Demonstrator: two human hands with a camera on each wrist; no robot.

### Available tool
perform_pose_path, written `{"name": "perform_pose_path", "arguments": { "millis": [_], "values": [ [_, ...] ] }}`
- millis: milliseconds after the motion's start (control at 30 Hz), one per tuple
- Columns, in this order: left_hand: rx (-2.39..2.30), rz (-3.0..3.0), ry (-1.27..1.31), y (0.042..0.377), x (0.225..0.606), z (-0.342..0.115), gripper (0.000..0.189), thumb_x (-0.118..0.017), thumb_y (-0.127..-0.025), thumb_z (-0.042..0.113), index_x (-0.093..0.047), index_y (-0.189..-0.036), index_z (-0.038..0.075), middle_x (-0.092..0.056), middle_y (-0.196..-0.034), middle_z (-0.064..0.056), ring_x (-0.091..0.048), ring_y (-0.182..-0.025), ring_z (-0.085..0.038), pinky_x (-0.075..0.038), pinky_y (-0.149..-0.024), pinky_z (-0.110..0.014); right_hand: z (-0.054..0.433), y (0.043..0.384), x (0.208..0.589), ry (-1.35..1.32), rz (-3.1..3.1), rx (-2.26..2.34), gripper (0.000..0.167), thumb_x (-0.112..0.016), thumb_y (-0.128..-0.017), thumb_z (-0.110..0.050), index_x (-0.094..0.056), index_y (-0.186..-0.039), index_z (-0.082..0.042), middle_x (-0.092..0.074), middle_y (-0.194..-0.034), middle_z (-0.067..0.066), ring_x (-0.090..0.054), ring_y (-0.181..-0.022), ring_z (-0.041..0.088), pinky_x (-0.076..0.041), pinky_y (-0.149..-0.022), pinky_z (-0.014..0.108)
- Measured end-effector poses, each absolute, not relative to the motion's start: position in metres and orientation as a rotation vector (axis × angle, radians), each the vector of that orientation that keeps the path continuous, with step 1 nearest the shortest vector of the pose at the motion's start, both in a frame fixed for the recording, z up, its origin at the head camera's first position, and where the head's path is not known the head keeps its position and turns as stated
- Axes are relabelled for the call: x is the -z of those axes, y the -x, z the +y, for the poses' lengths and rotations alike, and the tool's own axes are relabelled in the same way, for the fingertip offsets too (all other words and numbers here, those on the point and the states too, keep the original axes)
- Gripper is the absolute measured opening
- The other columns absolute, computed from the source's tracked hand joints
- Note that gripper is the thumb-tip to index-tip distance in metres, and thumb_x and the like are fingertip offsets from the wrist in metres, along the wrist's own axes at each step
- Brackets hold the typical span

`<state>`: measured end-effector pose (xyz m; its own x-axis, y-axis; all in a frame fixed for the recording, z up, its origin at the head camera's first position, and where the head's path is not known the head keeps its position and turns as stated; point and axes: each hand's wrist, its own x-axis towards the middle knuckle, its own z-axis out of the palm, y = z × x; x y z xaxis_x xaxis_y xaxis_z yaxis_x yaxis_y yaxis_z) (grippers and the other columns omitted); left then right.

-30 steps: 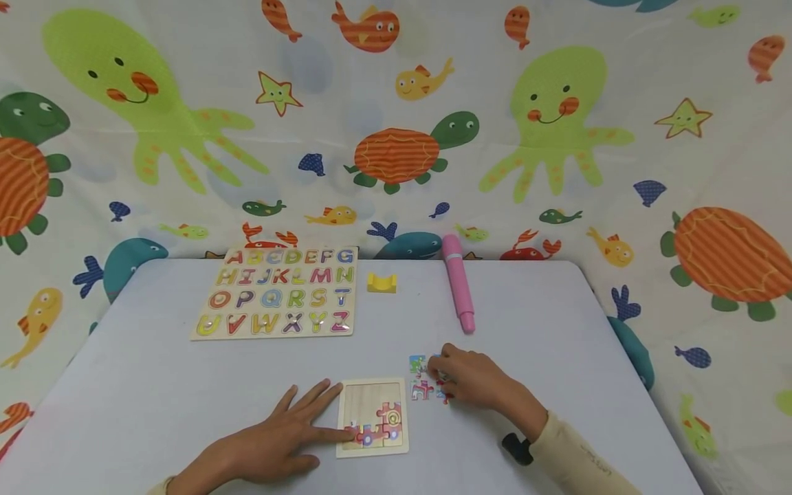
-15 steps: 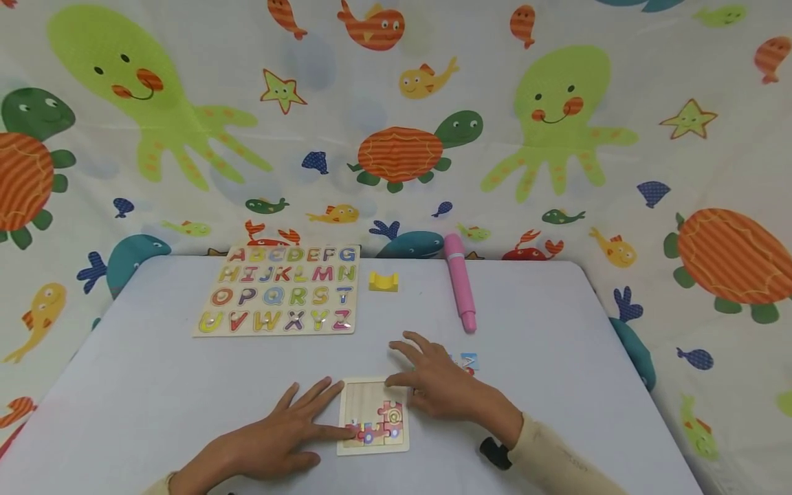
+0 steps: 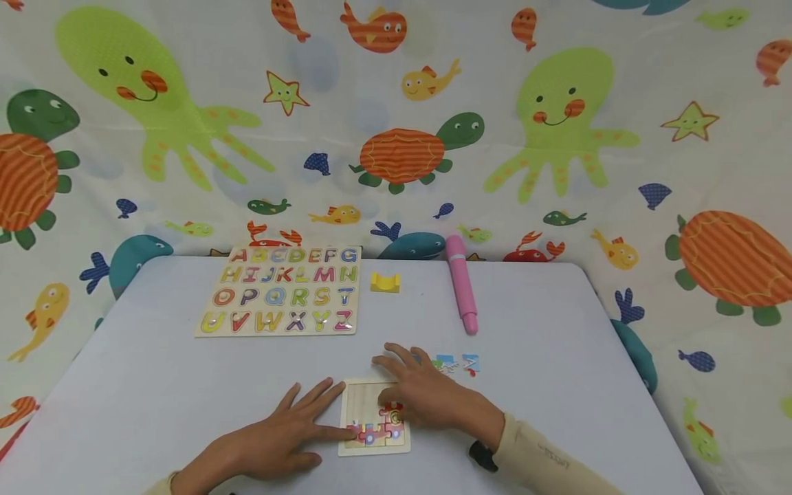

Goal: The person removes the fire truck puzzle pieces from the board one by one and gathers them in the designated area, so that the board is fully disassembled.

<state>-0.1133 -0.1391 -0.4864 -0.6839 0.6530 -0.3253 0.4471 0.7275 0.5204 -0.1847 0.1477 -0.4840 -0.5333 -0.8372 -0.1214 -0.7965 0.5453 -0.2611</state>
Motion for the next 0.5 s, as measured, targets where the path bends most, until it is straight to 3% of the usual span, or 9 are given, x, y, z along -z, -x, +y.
{"name": "perform_pose_path", "arguments": {
  "millis": [233,500],
  "values": [
    [-0.558,2.433,-0.833,0.113,0.486,-0.139,0.059,-0.075,-0.092,0.025,-0.057,-0.14,0.054,-0.02,-0.17,-0.004,-0.01,-0.156,-0.036,-0.008,-0.116,-0.075,0.146,0.18,0.485,1.357,2.584,0.228,0.03,-0.082,-0.088,-0.024,-0.076,-0.116,-0.034,-0.048,-0.15,0.0,-0.027,-0.148,0.03,-0.037,-0.112,0.06],
    [-0.555,2.435,-0.832,0.113,0.486,-0.139,0.058,-0.074,-0.092,0.025,-0.057,-0.14,0.053,-0.02,-0.17,-0.004,-0.009,-0.156,-0.035,-0.008,-0.117,-0.074,0.146,0.173,0.481,1.291,2.618,0.268,0.035,-0.081,-0.087,-0.012,-0.071,-0.116,-0.029,-0.059,-0.128,-0.001,-0.049,-0.119,0.018,-0.05,-0.102,0.041]
  ]
}}
